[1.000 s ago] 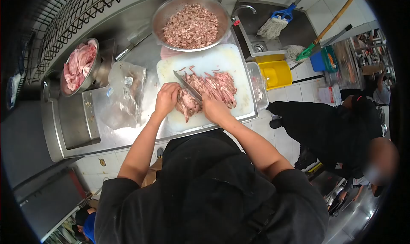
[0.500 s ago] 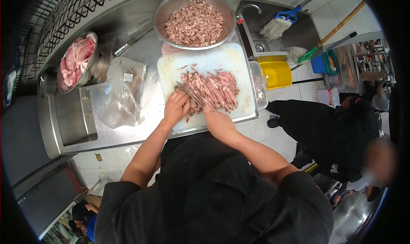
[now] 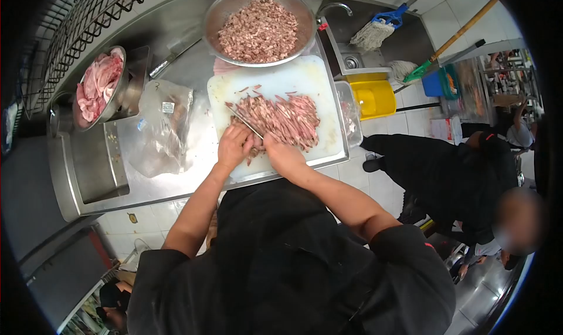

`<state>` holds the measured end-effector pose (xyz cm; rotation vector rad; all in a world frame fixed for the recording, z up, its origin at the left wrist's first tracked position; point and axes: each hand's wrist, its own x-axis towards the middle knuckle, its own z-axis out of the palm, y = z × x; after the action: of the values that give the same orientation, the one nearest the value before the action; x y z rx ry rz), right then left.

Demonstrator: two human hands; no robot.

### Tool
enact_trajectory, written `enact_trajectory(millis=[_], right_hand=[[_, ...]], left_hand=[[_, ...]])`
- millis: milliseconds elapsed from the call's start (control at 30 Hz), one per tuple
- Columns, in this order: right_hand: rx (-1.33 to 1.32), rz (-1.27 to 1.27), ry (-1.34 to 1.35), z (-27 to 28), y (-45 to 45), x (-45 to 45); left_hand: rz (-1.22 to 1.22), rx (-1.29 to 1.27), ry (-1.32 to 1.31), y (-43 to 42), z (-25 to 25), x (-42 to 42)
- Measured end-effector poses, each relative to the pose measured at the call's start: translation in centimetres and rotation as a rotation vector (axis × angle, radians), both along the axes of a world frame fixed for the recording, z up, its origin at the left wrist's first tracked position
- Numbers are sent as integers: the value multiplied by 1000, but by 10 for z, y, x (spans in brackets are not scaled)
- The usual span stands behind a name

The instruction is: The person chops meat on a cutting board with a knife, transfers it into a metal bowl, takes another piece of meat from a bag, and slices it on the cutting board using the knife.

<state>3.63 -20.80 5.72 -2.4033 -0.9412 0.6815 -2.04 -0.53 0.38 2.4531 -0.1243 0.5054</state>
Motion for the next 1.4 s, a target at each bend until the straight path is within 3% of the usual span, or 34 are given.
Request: enact_trajectory(millis=[200, 267, 467, 567, 967, 1233, 1400], right_hand=[[-77, 25, 44, 6, -15, 15], [116, -56, 43, 14, -27, 9], [202, -122, -111, -9, -35, 1], [209, -57, -174, -38, -41, -4], [82, -110, -54, -30, -63, -21], [-25, -107, 2, -7, -56, -18], [-96, -43, 29, 47, -35, -14]], left_hand=[[32, 11, -86, -1, -5, 1], [33, 18, -103, -1, -5, -1], [102, 3, -120, -7, -4, 0], [110, 40, -92, -7, 0, 1], [59, 60, -28, -25, -5, -10], [85, -35, -117, -18, 7, -13], [-42, 5, -87, -15, 0, -15]])
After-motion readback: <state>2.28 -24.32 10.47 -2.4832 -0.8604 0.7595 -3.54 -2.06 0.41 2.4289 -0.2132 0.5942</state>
